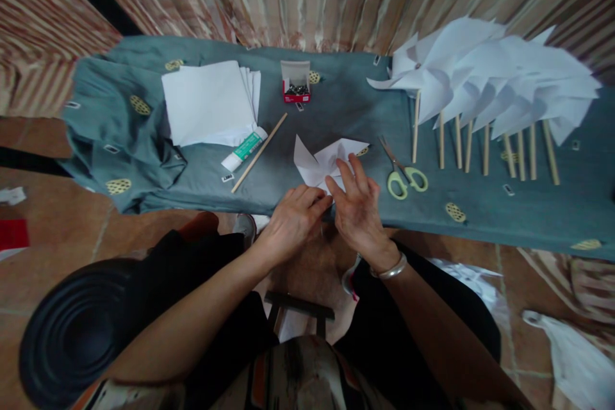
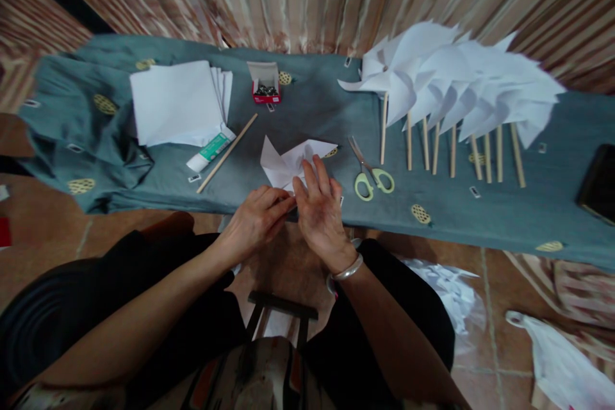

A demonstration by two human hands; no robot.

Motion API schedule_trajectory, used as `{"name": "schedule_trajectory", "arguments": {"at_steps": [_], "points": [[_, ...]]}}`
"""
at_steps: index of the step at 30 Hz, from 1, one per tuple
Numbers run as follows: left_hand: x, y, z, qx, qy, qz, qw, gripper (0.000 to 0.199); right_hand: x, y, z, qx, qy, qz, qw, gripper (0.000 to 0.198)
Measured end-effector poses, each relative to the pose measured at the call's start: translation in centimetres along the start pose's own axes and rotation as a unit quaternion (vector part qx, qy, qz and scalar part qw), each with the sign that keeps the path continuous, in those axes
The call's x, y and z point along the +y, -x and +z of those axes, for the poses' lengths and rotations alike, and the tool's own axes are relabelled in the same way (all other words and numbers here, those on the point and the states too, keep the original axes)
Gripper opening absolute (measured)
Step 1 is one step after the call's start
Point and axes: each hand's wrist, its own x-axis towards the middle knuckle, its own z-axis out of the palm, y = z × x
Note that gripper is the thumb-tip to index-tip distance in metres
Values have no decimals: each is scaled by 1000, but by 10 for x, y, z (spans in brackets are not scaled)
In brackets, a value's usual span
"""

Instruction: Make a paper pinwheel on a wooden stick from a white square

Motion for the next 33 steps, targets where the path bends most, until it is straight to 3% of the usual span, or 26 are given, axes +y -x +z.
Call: {"name": "schedule_trajectory", "arguments": {"at_steps": [10, 20, 33], "points": [[-2, 1, 5, 21, 5, 4, 1000, 30, 10, 9, -21, -10, -12, -14, 1000, 45], [-2, 2, 6, 37, -2, 15, 999, 35, 12, 13, -18, 20, -53, -14, 998, 39], [-5, 1, -1, 79, 36, -8, 996, 32, 9, 8, -12, 39, -6, -25, 999, 36]]}}
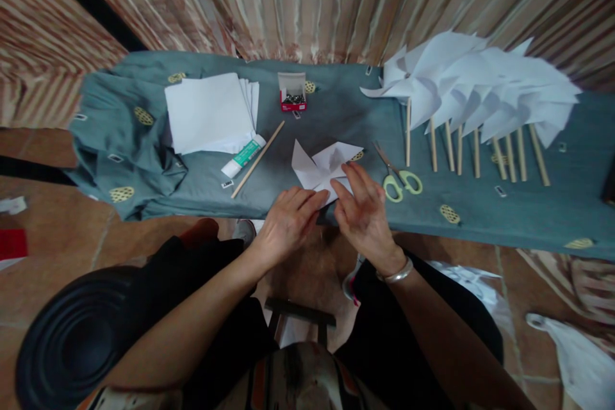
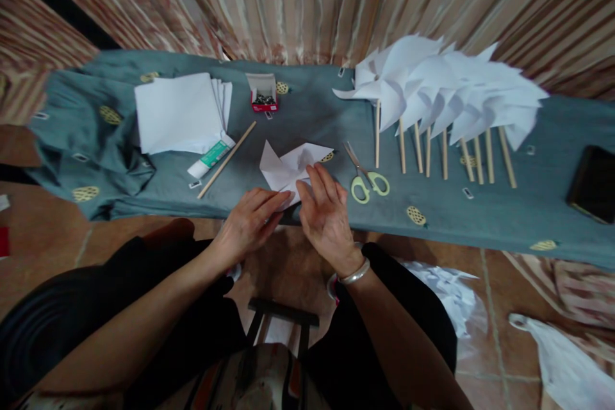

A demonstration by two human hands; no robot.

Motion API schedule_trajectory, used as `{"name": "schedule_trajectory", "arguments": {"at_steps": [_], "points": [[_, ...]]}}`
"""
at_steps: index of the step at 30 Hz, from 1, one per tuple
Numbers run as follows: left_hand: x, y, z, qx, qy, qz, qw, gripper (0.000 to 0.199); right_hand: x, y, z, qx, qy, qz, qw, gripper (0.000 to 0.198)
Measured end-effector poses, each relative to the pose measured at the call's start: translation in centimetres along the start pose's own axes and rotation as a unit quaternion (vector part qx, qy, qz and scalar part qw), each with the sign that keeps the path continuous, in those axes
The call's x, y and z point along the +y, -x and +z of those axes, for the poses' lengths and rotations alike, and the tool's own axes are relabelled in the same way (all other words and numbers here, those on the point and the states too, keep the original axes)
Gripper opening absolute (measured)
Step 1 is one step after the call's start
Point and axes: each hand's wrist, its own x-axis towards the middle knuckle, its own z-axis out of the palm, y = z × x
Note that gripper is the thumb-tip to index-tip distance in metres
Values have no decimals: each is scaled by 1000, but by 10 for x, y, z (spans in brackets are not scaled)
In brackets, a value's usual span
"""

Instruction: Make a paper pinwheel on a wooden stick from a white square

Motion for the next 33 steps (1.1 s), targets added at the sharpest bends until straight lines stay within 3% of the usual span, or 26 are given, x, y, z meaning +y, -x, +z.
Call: {"name": "schedule_trajectory", "arguments": {"at_steps": [6, 9, 11, 14, 17, 19, 21, 26, 29, 33], "points": [[-6, 1, -7, 28, 134, -73, 988, 36, -2, -7, 6, 34, 9, -11, 999, 29], [-13, 0, -11, 74, 246, -177, 950, 42, 1, -10, 6, 56, 16, -11, 998, 29], [-17, -2, -13, 118, 343, -260, 895, 48, 4, -11, 5, 75, 14, -8, 997, 30], [-17, -6, -16, 167, 502, -367, 765, 57, 9, -12, -1, 115, 6, -4, 993, 29], [-10, -9, -21, 159, 613, -431, 643, 49, 10, -11, -7, 147, 0, -11, 989, 27], [-4, -10, -25, 119, 662, -443, 592, 37, 8, -9, -12, 154, -4, -21, 988, 27], [1, -11, -26, 70, 699, -436, 562, 30, 3, -8, -17, 156, -6, -34, 987, 28], [5, -18, -18, 15, 742, -416, 526, 31, -7, -3, -22, 142, 4, -79, 987, 28], [6, -22, -14, 21, 718, -437, 541, 26, -10, 0, -21, 124, 2, -101, 987, 29], [10, -26, -13, 78, 685, -440, 576, 29, -14, 3, -19, 107, 3, -116, 987, 34]]}}
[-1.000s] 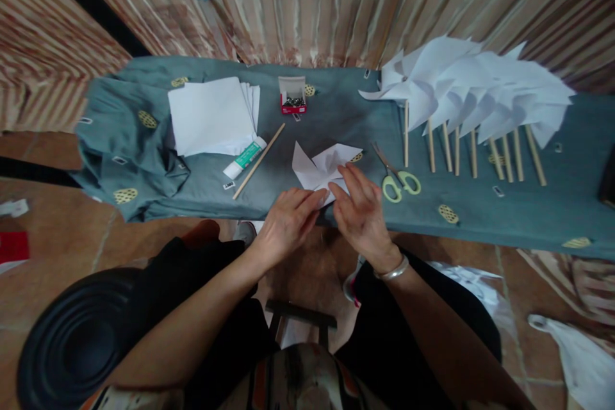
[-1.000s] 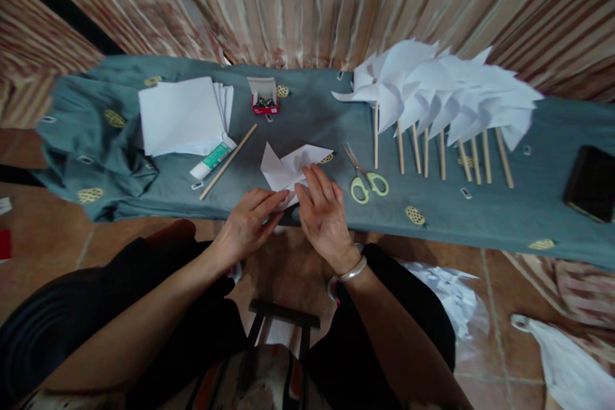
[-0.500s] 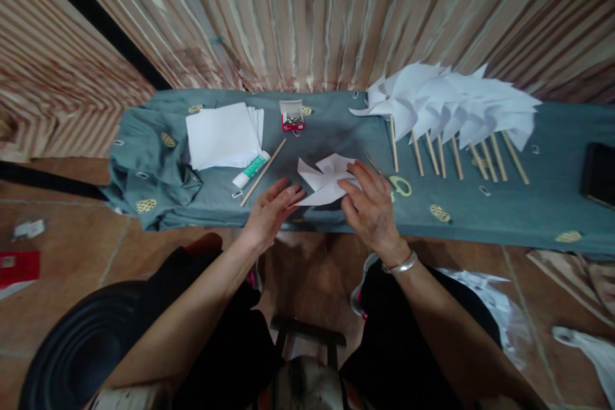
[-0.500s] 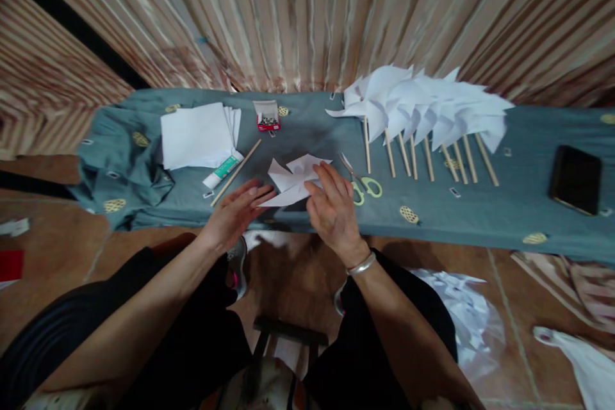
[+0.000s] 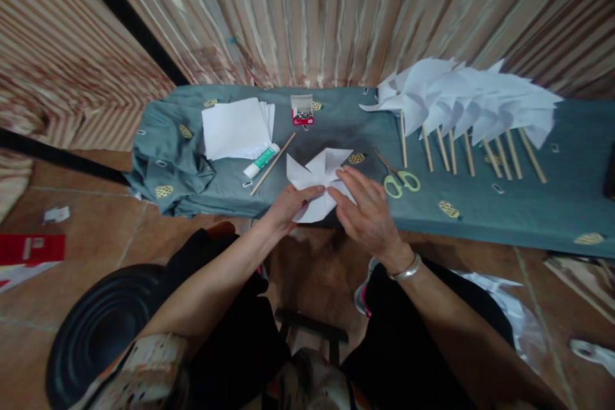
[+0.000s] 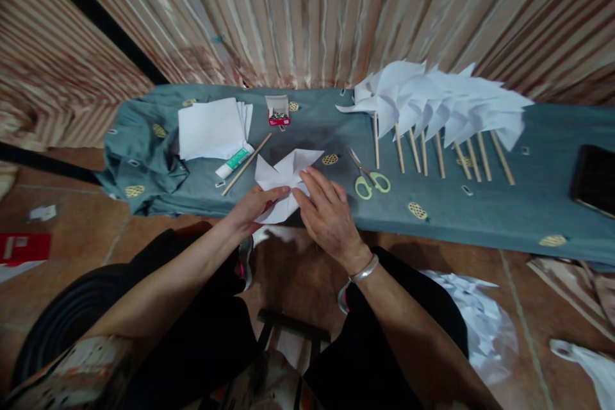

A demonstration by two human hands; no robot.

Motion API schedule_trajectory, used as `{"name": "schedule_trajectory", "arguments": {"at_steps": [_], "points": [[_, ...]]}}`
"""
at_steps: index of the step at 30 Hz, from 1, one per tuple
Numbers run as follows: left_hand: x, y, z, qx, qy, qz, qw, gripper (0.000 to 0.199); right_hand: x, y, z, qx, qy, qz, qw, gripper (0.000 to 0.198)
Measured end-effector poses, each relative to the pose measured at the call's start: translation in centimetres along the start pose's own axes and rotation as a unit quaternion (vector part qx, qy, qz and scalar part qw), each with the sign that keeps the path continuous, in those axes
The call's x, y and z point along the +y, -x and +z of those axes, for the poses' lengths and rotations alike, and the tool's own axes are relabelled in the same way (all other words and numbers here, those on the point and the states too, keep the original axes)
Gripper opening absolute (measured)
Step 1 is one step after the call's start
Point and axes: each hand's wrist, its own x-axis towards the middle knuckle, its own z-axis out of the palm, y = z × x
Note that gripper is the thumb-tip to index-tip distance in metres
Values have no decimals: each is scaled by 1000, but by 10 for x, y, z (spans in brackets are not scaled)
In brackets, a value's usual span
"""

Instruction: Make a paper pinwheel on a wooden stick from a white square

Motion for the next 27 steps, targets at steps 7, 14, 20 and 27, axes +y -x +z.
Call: {"name": "schedule_trajectory", "arguments": {"at_steps": [7, 14, 20, 27], "points": [[4, -5, 0, 50, -41, 66, 996, 38, 12, -1, -10, 43, -54, 101, 992, 55], [1, -5, 2, 24, -95, 103, 990, 39, 42, -5, -7, 51, -319, 309, 894, 60], [-4, -4, 4, -24, -132, 126, 983, 37, 39, -20, -5, -39, -516, 346, 782, 64], [-2, -2, 4, -28, -152, 142, 978, 33, 34, -26, -4, -92, -539, 392, 740, 39]]}}
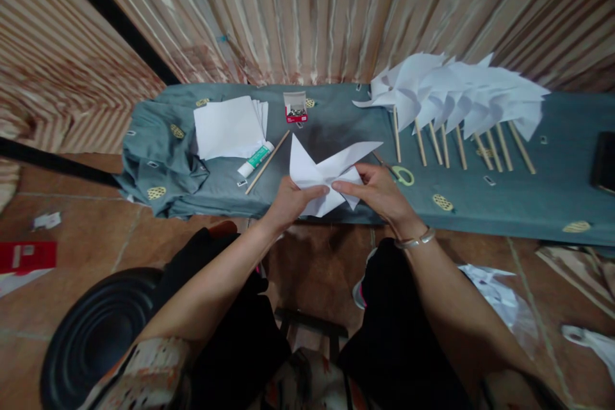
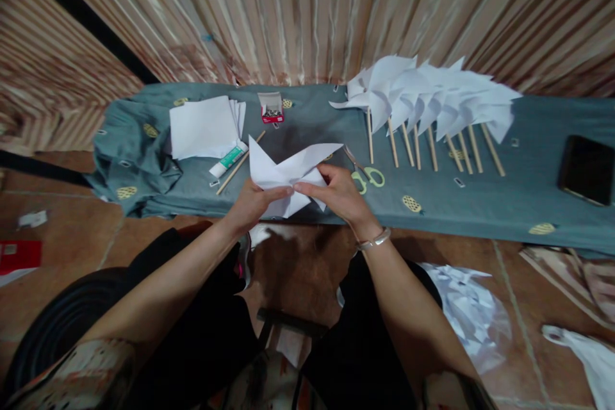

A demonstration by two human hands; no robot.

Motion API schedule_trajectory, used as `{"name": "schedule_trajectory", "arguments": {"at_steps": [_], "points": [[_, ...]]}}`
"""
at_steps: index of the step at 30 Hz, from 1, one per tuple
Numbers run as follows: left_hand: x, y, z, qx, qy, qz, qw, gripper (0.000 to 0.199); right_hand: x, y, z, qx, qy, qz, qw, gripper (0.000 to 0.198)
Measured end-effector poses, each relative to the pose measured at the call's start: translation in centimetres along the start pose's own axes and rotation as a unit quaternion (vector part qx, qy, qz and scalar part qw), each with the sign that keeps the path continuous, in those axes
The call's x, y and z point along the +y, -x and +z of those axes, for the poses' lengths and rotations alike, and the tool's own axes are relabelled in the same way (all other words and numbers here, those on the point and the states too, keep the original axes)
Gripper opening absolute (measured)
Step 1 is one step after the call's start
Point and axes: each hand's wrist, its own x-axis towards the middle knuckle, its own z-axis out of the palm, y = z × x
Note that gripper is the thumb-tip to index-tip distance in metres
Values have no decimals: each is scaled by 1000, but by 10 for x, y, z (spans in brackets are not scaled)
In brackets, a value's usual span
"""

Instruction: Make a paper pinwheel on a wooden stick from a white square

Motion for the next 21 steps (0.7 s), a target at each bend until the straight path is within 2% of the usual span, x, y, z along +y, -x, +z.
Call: {"name": "schedule_trajectory", "arguments": {"at_steps": [13, 21], "points": [[-3, 2, -7, 13, -41, 7, 999, 31, 5, -2, 4, -12, -8, 23, 1000, 37], [-8, -1, -7, 25, -34, 15, 999, 30, 9, -3, 13, 13, -50, 41, 998, 36]]}}
